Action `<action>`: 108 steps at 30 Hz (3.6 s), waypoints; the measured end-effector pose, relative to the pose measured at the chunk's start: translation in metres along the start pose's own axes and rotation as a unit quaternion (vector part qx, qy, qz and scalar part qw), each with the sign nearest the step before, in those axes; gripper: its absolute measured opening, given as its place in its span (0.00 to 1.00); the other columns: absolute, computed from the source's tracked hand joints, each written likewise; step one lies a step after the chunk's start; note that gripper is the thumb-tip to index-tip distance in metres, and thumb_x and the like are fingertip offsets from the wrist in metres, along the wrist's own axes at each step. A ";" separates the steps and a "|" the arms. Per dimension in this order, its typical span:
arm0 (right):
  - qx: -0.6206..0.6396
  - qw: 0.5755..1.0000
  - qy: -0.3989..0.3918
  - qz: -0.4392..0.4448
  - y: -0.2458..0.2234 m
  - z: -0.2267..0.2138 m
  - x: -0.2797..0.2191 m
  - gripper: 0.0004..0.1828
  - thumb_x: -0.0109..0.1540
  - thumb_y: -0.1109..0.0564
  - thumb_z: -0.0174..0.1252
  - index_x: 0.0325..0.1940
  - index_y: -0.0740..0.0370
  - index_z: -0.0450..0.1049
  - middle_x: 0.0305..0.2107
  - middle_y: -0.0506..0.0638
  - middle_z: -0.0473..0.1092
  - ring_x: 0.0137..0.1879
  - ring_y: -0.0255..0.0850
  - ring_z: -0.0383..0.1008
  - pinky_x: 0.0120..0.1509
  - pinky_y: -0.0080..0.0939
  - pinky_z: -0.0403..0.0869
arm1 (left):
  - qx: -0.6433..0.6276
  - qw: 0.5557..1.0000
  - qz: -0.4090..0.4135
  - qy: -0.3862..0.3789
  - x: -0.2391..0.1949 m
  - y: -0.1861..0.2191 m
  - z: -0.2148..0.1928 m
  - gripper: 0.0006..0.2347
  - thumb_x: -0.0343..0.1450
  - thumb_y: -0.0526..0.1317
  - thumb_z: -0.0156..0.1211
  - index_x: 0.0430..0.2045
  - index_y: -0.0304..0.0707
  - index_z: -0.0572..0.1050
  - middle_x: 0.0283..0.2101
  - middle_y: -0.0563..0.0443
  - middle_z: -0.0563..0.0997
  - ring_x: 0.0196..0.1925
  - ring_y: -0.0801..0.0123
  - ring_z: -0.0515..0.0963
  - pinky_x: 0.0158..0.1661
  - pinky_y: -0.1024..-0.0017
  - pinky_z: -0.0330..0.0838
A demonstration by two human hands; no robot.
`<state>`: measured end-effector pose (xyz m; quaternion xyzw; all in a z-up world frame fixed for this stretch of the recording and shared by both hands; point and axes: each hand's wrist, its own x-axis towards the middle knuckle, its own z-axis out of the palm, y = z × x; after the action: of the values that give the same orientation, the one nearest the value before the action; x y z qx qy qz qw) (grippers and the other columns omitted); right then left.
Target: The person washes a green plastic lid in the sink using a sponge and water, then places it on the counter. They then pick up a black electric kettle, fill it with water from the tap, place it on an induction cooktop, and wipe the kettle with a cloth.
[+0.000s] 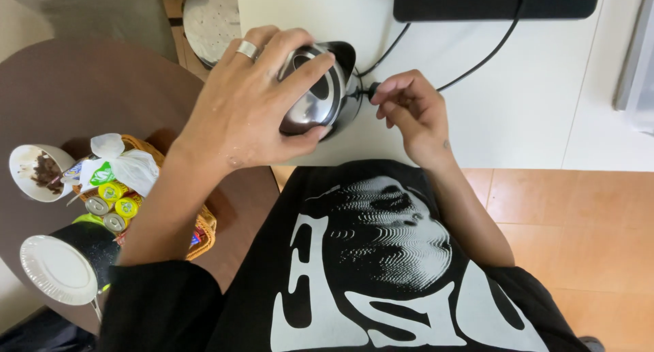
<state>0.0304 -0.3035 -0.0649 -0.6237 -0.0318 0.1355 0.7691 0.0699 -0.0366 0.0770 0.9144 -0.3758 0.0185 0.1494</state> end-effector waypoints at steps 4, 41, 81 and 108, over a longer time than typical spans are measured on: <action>-0.015 1.000 -0.016 0.010 0.005 -0.005 0.004 0.13 0.66 0.72 0.48 0.53 0.64 0.69 0.42 0.51 0.73 0.45 0.34 0.72 0.46 0.33 0.70 | 0.041 0.998 -0.007 -0.046 0.011 0.014 -0.012 0.32 0.59 0.48 0.73 0.57 0.35 0.73 0.59 0.37 0.69 0.57 0.44 0.72 0.51 0.54 0.73; -0.150 0.985 0.037 -0.080 0.020 0.031 -0.007 0.07 0.68 0.69 0.55 0.50 0.68 0.70 0.38 0.48 0.73 0.42 0.33 0.74 0.48 0.33 0.73 | -0.362 0.778 -0.321 0.401 -0.125 0.018 0.138 0.20 0.81 0.51 0.50 0.45 0.26 0.71 0.40 0.48 0.76 0.40 0.72 0.74 0.43 0.73 0.69; 0.188 0.864 0.449 -0.127 0.029 -0.261 -0.474 0.17 0.69 0.50 0.50 0.60 0.57 0.65 0.51 0.43 0.69 0.54 0.35 0.70 0.53 0.42 0.72 | -0.768 0.622 -0.076 0.132 0.038 0.444 0.261 0.22 0.75 0.54 0.63 0.21 0.36 0.67 0.21 0.46 0.73 0.19 0.73 0.68 0.21 0.76 0.60; 0.337 0.919 0.157 -0.136 -0.066 -0.731 -0.406 0.46 0.62 0.23 0.51 0.70 0.61 0.66 0.60 0.52 0.71 0.66 0.45 0.73 0.74 0.50 0.72 | -0.571 0.803 -0.072 0.157 0.423 0.704 0.350 0.21 0.74 0.53 0.61 0.19 0.33 0.72 0.17 0.53 0.67 0.20 0.75 0.66 0.25 0.71 0.58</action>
<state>-0.1894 -1.1118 -0.1127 -0.3310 0.0523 -0.0668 0.9398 -0.1417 -0.8990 -0.0133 0.6730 -0.2231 -0.0664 0.7021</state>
